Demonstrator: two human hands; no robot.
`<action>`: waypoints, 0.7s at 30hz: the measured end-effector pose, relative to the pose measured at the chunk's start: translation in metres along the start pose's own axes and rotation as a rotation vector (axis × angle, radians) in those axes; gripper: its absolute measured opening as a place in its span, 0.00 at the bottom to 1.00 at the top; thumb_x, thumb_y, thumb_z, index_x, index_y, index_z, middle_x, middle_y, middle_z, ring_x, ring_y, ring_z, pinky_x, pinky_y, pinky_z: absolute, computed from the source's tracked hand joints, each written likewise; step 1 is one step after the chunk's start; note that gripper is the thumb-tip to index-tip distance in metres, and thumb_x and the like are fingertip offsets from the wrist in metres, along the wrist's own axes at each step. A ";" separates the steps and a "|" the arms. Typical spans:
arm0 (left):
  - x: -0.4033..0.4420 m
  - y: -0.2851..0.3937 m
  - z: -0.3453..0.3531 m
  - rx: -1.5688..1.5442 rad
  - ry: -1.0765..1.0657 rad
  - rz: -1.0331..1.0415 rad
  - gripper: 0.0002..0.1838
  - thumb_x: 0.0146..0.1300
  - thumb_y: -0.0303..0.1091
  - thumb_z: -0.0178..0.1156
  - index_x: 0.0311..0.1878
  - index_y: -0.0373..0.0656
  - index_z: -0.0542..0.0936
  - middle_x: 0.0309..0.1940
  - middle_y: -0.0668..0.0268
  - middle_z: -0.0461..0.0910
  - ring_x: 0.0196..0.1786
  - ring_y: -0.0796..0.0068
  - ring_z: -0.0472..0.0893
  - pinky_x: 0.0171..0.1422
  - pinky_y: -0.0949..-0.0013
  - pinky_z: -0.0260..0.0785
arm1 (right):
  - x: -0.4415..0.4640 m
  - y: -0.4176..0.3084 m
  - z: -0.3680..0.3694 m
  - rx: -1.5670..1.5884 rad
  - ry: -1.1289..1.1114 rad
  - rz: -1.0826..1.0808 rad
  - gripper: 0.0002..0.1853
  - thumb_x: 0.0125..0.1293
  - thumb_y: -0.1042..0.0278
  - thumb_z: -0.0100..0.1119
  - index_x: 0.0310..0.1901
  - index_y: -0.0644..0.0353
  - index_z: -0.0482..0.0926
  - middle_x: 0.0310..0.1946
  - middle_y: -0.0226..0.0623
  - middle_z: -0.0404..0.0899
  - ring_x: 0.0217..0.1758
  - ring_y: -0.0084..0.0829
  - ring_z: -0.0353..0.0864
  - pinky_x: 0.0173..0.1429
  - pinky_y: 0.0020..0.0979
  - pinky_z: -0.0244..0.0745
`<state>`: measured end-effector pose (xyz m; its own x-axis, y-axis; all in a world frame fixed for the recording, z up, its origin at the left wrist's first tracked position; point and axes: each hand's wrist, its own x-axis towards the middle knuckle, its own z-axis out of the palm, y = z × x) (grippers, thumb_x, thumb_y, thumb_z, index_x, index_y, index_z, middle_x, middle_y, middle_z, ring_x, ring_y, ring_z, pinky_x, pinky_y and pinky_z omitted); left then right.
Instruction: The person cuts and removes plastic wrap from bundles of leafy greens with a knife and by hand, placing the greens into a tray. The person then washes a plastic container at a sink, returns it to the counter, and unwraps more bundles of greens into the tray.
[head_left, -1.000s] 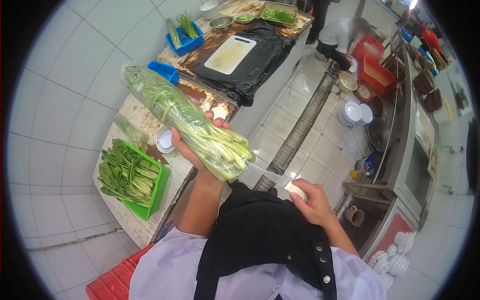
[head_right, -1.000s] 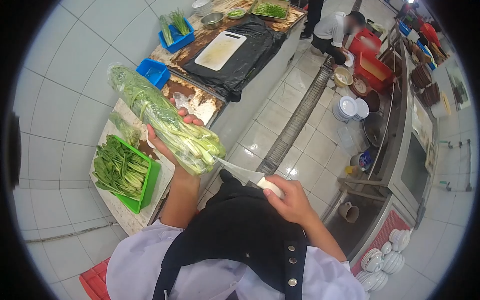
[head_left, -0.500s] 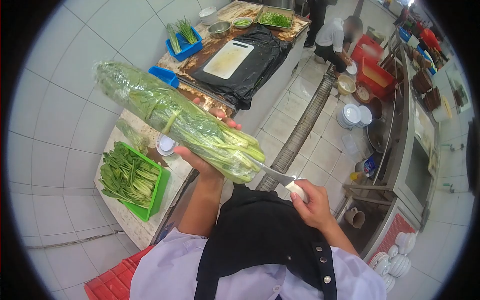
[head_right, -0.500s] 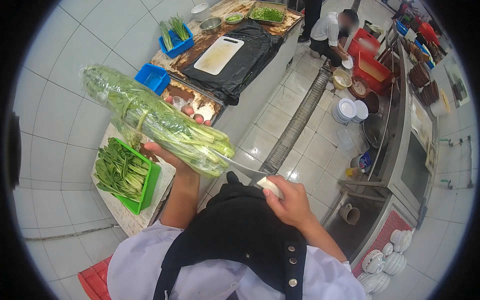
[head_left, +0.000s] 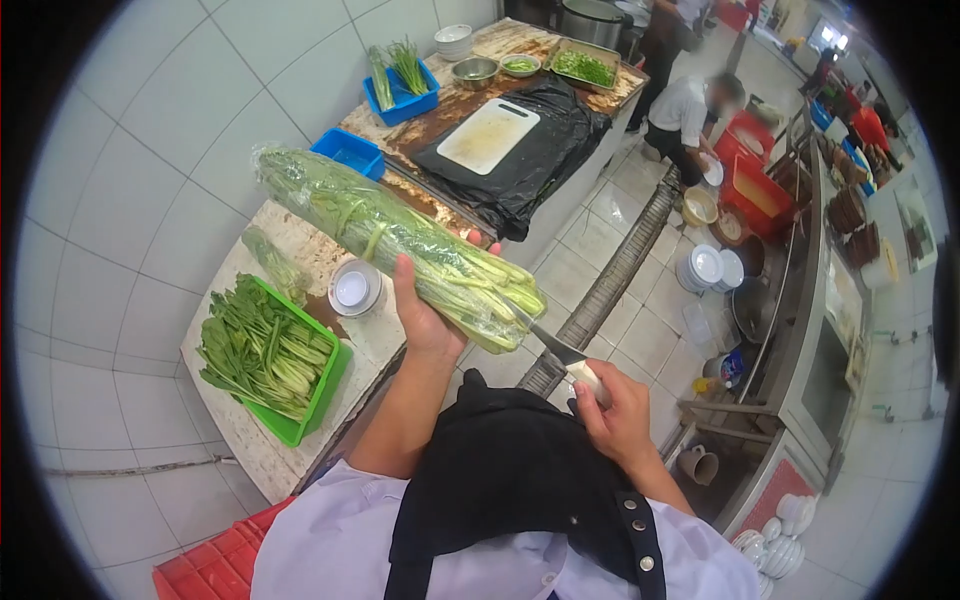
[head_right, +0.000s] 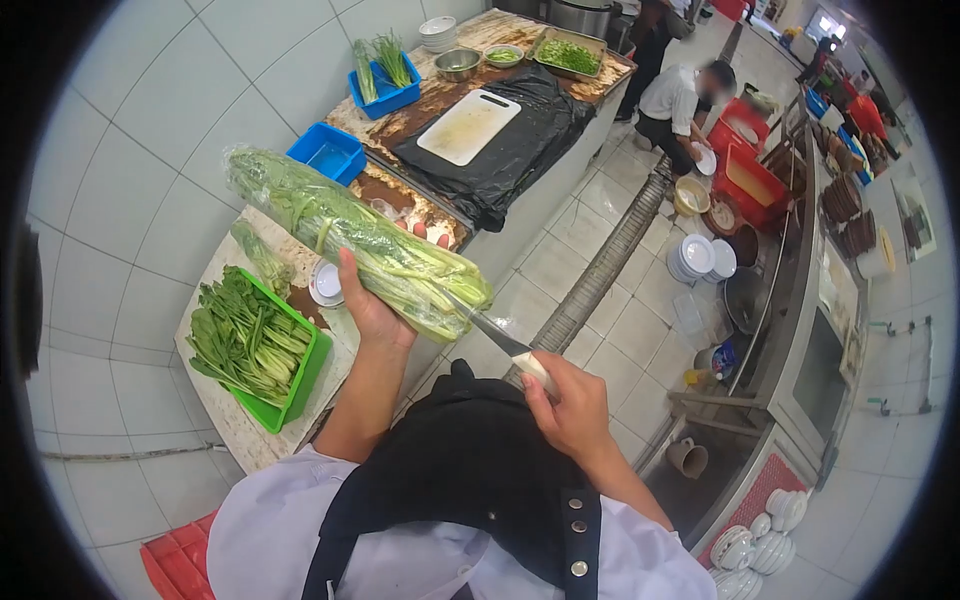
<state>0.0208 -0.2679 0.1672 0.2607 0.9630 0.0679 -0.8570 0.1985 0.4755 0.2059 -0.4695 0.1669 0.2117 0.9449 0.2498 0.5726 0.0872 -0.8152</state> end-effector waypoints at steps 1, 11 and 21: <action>0.000 0.003 -0.004 -0.016 0.011 -0.004 0.34 0.71 0.57 0.61 0.66 0.36 0.74 0.57 0.52 0.80 0.66 0.53 0.81 0.80 0.37 0.69 | 0.002 -0.001 0.002 0.012 -0.022 0.009 0.14 0.72 0.67 0.68 0.53 0.66 0.84 0.38 0.50 0.89 0.36 0.50 0.91 0.40 0.39 0.83; 0.008 0.049 -0.023 0.061 -0.031 0.139 0.33 0.69 0.56 0.63 0.68 0.45 0.72 0.58 0.59 0.76 0.61 0.61 0.81 0.78 0.36 0.70 | 0.013 -0.010 0.031 0.255 -0.242 0.208 0.13 0.75 0.66 0.66 0.52 0.66 0.84 0.36 0.46 0.87 0.34 0.38 0.89 0.42 0.34 0.79; 0.010 0.070 -0.032 0.096 -0.050 0.194 0.43 0.66 0.55 0.63 0.82 0.58 0.60 0.56 0.59 0.74 0.59 0.62 0.80 0.75 0.41 0.72 | 0.026 -0.010 0.055 0.370 -0.304 0.260 0.13 0.76 0.66 0.66 0.53 0.67 0.85 0.35 0.44 0.87 0.35 0.30 0.86 0.43 0.32 0.77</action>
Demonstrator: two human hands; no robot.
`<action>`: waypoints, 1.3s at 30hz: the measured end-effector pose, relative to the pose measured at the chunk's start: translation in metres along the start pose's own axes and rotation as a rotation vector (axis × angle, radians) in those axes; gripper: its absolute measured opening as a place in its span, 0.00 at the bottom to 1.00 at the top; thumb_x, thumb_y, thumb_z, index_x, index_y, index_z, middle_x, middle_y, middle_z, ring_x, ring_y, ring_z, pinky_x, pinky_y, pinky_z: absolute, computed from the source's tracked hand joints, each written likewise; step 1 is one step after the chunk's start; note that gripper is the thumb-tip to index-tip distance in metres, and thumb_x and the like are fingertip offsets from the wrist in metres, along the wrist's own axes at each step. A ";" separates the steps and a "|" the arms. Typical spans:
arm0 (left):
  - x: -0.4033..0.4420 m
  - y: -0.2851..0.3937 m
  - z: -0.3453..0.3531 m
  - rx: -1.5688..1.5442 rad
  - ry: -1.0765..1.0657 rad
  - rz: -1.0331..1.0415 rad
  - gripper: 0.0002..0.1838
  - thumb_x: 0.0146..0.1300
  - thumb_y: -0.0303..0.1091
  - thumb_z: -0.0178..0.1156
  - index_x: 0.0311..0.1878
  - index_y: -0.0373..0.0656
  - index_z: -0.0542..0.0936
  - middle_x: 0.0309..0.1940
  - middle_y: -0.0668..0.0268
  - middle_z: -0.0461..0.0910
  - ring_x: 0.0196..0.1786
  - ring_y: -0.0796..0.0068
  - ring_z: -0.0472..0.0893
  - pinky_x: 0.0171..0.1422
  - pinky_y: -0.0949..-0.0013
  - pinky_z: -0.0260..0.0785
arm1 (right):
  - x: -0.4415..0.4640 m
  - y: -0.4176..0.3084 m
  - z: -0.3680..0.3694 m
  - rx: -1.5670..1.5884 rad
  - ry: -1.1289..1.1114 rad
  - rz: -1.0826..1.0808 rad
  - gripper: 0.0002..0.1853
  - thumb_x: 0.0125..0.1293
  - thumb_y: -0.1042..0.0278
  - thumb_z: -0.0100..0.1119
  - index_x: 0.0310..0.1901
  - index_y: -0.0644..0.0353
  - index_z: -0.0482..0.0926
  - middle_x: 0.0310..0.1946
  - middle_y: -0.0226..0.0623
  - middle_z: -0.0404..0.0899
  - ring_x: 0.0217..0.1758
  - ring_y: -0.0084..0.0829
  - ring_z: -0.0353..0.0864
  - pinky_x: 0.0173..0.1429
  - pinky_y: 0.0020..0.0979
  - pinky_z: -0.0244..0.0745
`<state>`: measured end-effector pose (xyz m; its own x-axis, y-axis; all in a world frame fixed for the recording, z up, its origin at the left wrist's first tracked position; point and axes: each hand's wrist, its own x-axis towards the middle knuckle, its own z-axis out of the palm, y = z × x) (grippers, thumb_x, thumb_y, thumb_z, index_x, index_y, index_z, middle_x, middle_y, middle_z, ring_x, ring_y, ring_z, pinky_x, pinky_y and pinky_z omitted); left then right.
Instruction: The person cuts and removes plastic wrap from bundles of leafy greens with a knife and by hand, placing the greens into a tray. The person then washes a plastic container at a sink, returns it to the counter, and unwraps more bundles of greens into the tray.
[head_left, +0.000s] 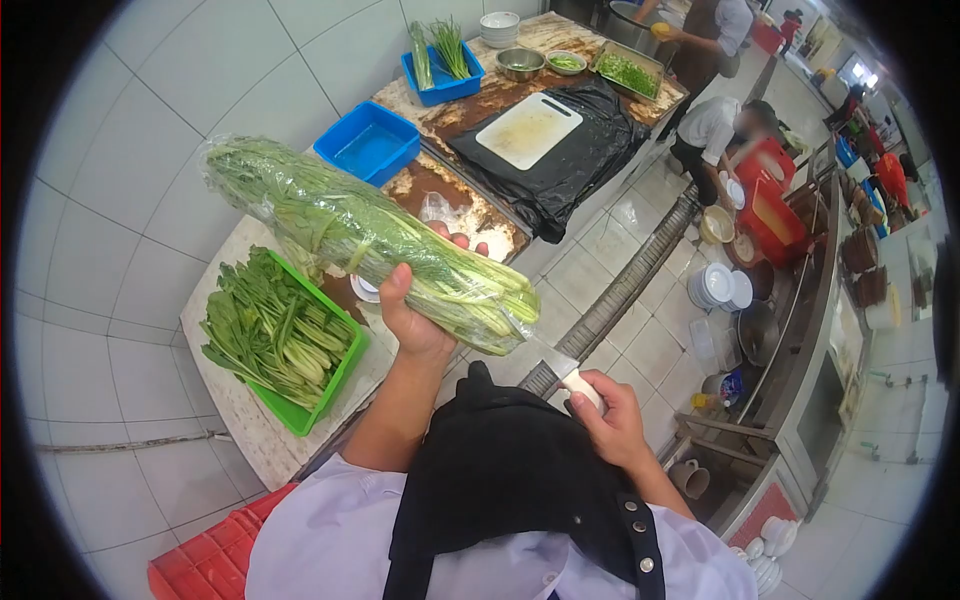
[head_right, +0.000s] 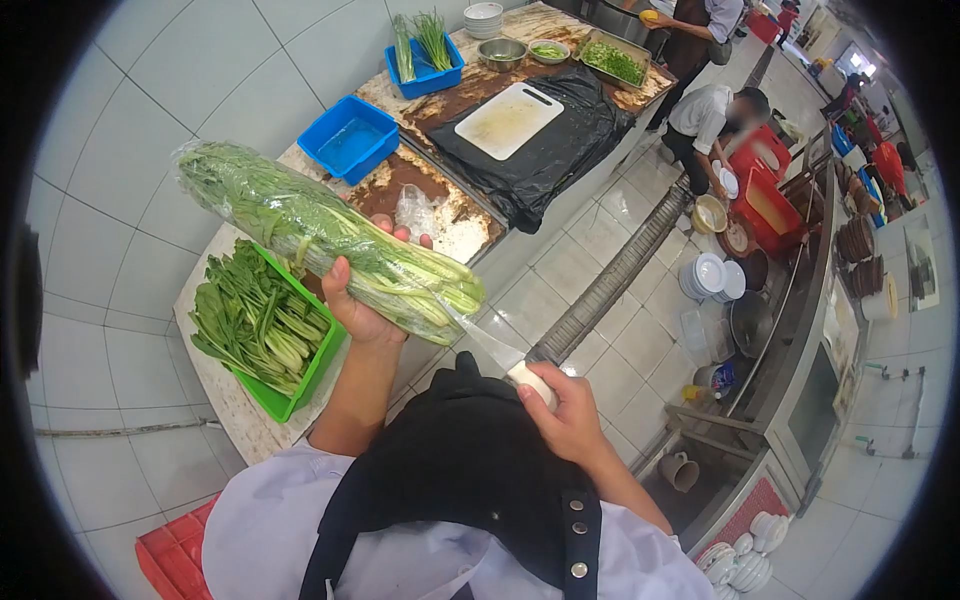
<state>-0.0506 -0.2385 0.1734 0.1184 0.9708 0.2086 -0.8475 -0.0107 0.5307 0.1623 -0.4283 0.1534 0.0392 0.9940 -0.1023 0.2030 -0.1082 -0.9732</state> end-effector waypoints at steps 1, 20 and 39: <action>0.001 0.000 -0.002 0.006 0.001 0.005 0.43 0.66 0.55 0.64 0.82 0.58 0.60 0.56 0.59 0.74 0.59 0.62 0.80 0.74 0.41 0.73 | 0.001 0.000 0.000 0.003 -0.005 0.007 0.13 0.76 0.65 0.66 0.52 0.67 0.85 0.34 0.43 0.87 0.35 0.30 0.86 0.42 0.32 0.76; -0.013 -0.027 -0.024 0.105 -0.041 -0.179 0.35 0.63 0.59 0.63 0.59 0.36 0.76 0.46 0.58 0.80 0.52 0.62 0.84 0.57 0.57 0.78 | 0.019 -0.008 0.034 -0.182 0.074 -0.139 0.12 0.79 0.64 0.63 0.55 0.64 0.81 0.32 0.44 0.85 0.29 0.42 0.85 0.36 0.37 0.76; 0.052 0.065 -0.110 0.616 -0.052 -0.133 0.32 0.62 0.35 0.71 0.68 0.35 0.75 0.56 0.60 0.83 0.58 0.68 0.82 0.66 0.62 0.74 | 0.090 -0.019 0.024 -0.501 0.337 -0.374 0.12 0.80 0.63 0.63 0.54 0.63 0.83 0.31 0.44 0.87 0.29 0.37 0.86 0.36 0.37 0.78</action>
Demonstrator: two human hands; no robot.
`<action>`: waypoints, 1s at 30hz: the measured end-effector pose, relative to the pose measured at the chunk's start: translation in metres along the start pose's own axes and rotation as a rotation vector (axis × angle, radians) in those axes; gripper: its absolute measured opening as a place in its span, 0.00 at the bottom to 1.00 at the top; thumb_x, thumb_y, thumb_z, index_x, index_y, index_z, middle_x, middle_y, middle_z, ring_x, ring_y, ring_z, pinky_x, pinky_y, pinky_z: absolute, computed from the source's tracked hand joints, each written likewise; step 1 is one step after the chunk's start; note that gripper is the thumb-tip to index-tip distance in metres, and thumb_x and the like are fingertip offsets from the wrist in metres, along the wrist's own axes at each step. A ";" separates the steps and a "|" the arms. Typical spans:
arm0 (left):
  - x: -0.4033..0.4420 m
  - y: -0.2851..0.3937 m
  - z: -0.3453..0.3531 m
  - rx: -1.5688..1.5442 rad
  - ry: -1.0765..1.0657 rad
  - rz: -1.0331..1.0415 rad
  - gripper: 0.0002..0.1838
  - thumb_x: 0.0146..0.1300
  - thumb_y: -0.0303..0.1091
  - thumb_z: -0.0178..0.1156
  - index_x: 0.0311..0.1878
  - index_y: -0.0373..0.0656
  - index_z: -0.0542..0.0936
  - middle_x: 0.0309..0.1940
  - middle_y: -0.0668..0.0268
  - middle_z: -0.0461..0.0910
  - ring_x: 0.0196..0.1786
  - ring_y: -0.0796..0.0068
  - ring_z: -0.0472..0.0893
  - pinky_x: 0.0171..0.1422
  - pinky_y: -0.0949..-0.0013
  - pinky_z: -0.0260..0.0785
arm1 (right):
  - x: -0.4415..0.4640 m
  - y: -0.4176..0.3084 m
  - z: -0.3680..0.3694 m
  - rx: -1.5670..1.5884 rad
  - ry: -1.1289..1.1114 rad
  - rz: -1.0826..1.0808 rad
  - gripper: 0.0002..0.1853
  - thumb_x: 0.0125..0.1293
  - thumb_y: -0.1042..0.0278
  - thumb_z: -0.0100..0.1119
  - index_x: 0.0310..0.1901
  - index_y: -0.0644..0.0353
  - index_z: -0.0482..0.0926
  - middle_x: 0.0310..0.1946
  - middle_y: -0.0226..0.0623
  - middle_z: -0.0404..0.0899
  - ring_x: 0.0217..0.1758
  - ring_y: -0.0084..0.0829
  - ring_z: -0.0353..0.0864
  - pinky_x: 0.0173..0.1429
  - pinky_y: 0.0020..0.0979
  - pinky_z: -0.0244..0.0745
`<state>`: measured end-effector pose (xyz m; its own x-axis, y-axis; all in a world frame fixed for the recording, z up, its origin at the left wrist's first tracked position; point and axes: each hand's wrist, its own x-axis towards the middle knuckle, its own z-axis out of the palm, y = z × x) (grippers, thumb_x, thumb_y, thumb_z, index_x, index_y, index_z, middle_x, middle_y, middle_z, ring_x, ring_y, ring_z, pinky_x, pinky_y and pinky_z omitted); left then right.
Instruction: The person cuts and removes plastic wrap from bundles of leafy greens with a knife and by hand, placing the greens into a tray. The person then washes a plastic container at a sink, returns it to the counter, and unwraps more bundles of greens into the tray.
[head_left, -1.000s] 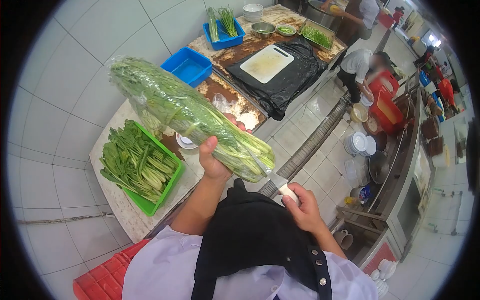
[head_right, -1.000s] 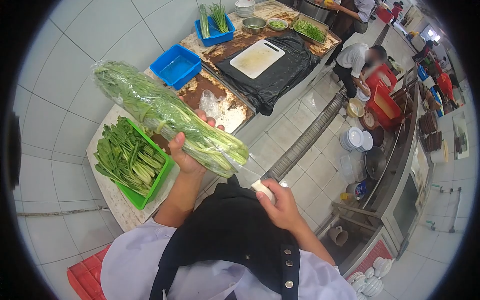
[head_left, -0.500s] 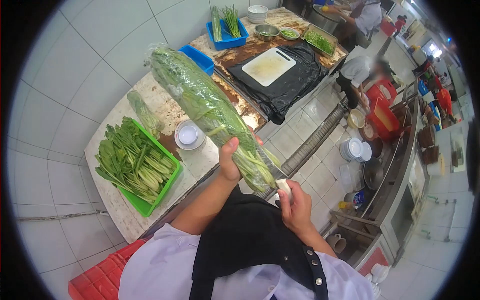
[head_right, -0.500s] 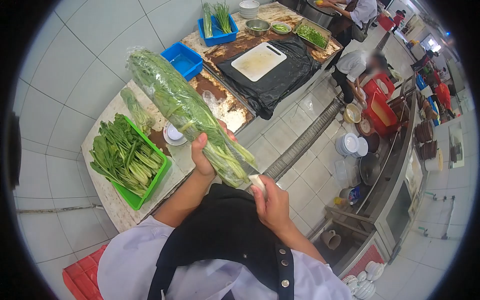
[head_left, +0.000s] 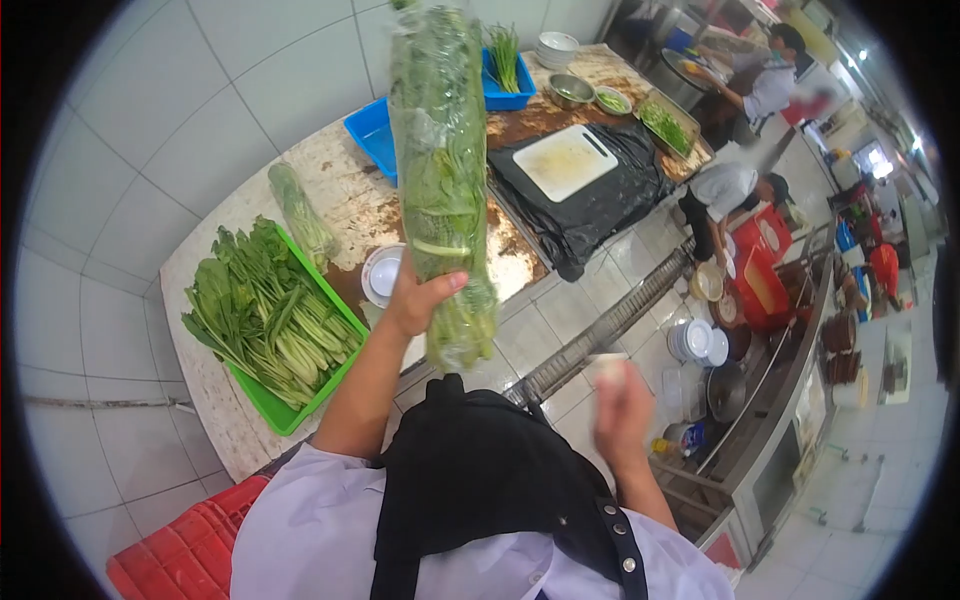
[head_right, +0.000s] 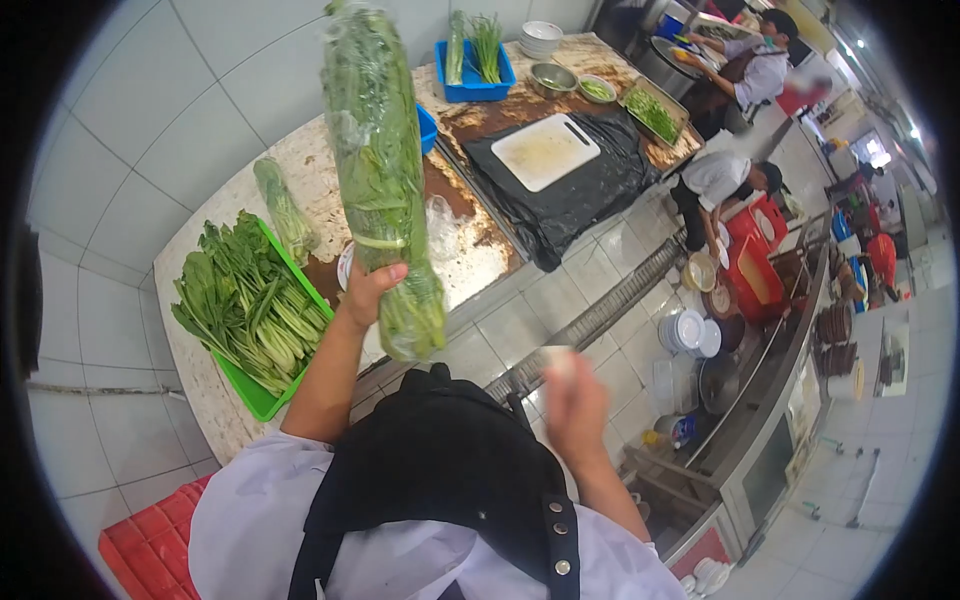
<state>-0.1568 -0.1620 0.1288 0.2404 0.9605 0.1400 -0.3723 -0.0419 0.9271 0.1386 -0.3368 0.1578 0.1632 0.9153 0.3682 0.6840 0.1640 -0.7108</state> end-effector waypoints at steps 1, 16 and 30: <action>0.002 0.005 -0.015 0.057 0.024 0.023 0.32 0.62 0.35 0.72 0.68 0.35 0.75 0.56 0.60 0.83 0.58 0.68 0.82 0.66 0.61 0.75 | 0.004 0.017 -0.006 0.005 0.133 0.065 0.12 0.81 0.63 0.62 0.54 0.64 0.83 0.30 0.41 0.86 0.28 0.32 0.84 0.36 0.36 0.77; -0.040 -0.003 -0.138 -0.269 0.311 0.005 0.40 0.82 0.62 0.52 0.75 0.31 0.68 0.63 0.46 0.80 0.68 0.48 0.82 0.76 0.34 0.74 | 0.113 0.192 0.314 0.222 -0.139 0.321 0.19 0.75 0.56 0.68 0.54 0.66 0.83 0.41 0.44 0.87 0.46 0.42 0.87 0.54 0.44 0.79; -0.077 -0.013 -0.144 -0.390 0.384 0.013 0.40 0.82 0.61 0.47 0.80 0.34 0.65 0.73 0.43 0.75 0.68 0.54 0.82 0.67 0.52 0.82 | 0.248 0.246 0.272 -0.654 -0.307 0.279 0.25 0.75 0.65 0.62 0.72 0.52 0.74 0.63 0.42 0.82 0.72 0.48 0.77 0.69 0.61 0.71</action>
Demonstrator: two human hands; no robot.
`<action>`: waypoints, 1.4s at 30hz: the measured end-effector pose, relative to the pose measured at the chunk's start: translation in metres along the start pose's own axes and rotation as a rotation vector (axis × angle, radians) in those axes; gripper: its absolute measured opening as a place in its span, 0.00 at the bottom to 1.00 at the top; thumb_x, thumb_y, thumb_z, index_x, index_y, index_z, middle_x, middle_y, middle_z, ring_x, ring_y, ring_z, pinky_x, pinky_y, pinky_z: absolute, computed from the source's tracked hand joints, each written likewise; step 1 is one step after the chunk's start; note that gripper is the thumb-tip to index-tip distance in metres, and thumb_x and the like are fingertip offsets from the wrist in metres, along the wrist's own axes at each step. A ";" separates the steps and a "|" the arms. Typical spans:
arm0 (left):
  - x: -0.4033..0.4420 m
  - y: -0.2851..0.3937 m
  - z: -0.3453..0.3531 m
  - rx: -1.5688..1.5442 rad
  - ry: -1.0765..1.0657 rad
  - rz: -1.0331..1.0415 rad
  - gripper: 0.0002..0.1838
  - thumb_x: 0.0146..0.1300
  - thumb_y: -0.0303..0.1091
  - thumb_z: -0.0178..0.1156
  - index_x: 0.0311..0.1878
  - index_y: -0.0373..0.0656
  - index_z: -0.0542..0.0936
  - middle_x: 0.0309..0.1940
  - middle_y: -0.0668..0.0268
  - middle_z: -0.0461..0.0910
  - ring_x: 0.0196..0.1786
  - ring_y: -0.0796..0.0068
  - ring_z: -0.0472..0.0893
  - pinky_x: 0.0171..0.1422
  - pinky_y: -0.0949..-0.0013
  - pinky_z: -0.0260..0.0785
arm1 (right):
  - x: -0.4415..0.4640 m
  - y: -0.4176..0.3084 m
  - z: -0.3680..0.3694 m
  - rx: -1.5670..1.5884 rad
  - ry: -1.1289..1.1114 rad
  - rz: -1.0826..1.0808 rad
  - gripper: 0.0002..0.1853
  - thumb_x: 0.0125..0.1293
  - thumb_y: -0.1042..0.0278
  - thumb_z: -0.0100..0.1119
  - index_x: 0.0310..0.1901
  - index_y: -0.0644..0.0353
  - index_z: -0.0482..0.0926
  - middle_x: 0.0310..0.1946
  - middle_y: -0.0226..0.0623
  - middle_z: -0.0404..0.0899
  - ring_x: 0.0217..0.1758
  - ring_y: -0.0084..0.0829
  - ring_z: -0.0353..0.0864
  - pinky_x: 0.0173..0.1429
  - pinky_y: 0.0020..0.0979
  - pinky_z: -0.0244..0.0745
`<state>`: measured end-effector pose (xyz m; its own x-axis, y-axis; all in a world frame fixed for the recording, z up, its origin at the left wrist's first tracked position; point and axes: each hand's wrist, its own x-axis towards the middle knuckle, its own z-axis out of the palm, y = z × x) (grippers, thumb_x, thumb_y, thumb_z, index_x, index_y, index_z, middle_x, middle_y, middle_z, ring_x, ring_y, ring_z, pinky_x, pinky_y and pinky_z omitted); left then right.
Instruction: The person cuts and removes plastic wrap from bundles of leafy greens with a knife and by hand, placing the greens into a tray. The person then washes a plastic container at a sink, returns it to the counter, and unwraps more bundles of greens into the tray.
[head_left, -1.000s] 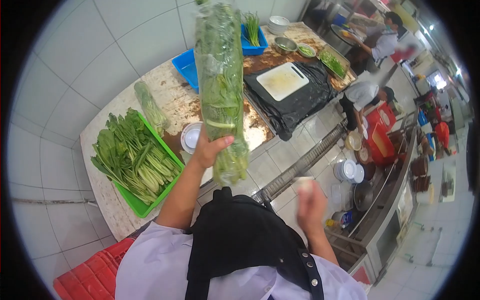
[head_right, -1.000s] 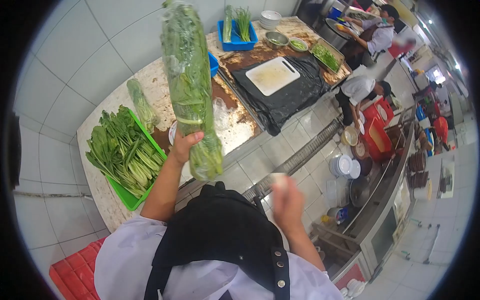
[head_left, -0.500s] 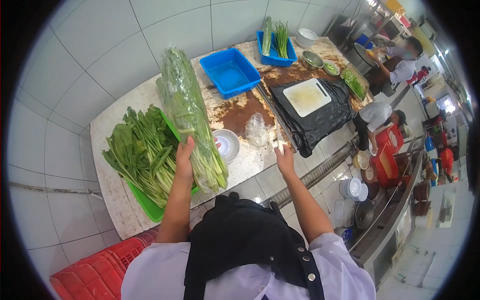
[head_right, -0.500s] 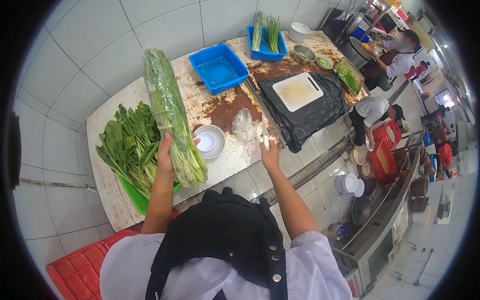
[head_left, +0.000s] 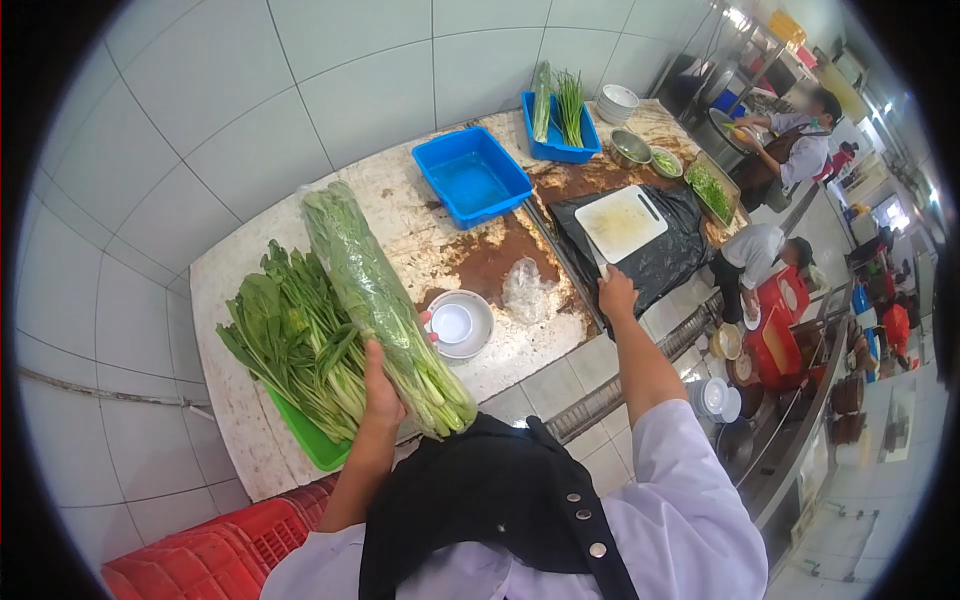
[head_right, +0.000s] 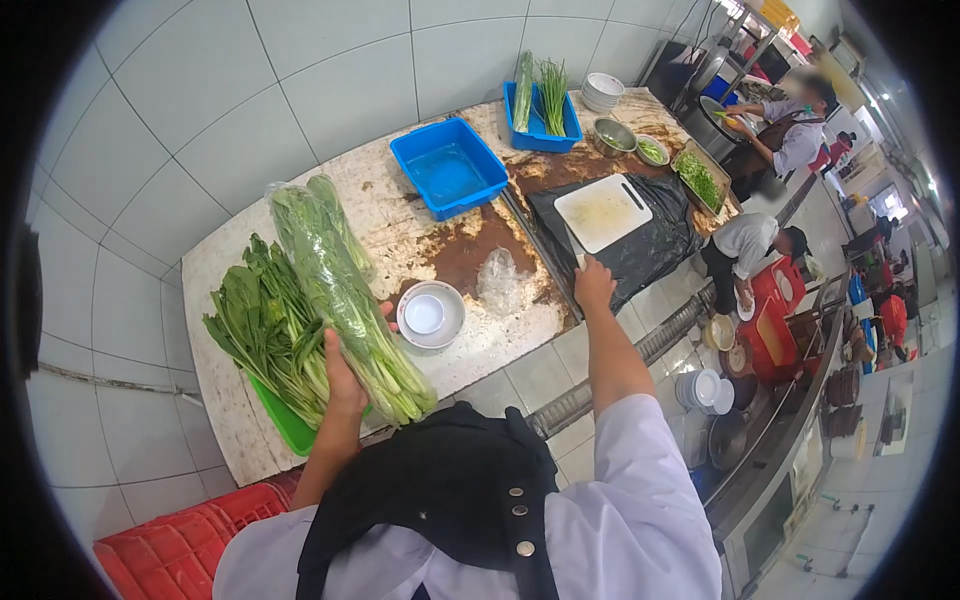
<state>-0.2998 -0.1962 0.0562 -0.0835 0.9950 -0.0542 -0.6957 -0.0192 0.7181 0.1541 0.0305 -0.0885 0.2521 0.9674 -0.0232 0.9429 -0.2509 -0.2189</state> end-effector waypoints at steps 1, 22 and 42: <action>0.001 -0.004 0.003 0.025 0.001 0.000 0.40 0.82 0.60 0.49 0.80 0.34 0.65 0.73 0.42 0.76 0.67 0.54 0.83 0.66 0.53 0.82 | 0.004 0.007 -0.003 0.010 0.005 -0.019 0.27 0.75 0.65 0.62 0.74 0.49 0.72 0.64 0.40 0.82 0.73 0.47 0.76 0.70 0.61 0.70; 0.047 -0.078 0.095 0.023 -0.050 -0.149 0.32 0.78 0.41 0.59 0.78 0.35 0.66 0.72 0.45 0.76 0.72 0.49 0.80 0.75 0.49 0.75 | -0.259 -0.134 -0.175 0.919 -0.119 -0.429 0.12 0.72 0.66 0.73 0.51 0.62 0.85 0.46 0.35 0.86 0.51 0.31 0.86 0.55 0.34 0.81; -0.076 -0.185 0.233 -0.070 -0.366 -0.638 0.29 0.80 0.55 0.55 0.70 0.40 0.74 0.58 0.58 0.83 0.59 0.62 0.84 0.67 0.56 0.78 | -0.342 0.046 -0.194 1.445 -0.071 -0.078 0.13 0.85 0.58 0.59 0.51 0.56 0.67 0.35 0.30 0.79 0.35 0.18 0.79 0.39 0.30 0.76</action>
<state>0.0021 -0.2452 0.0889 0.5872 0.7837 -0.2027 -0.5745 0.5799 0.5777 0.1531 -0.3179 0.0984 0.1595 0.9872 -0.0038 -0.0964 0.0118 -0.9953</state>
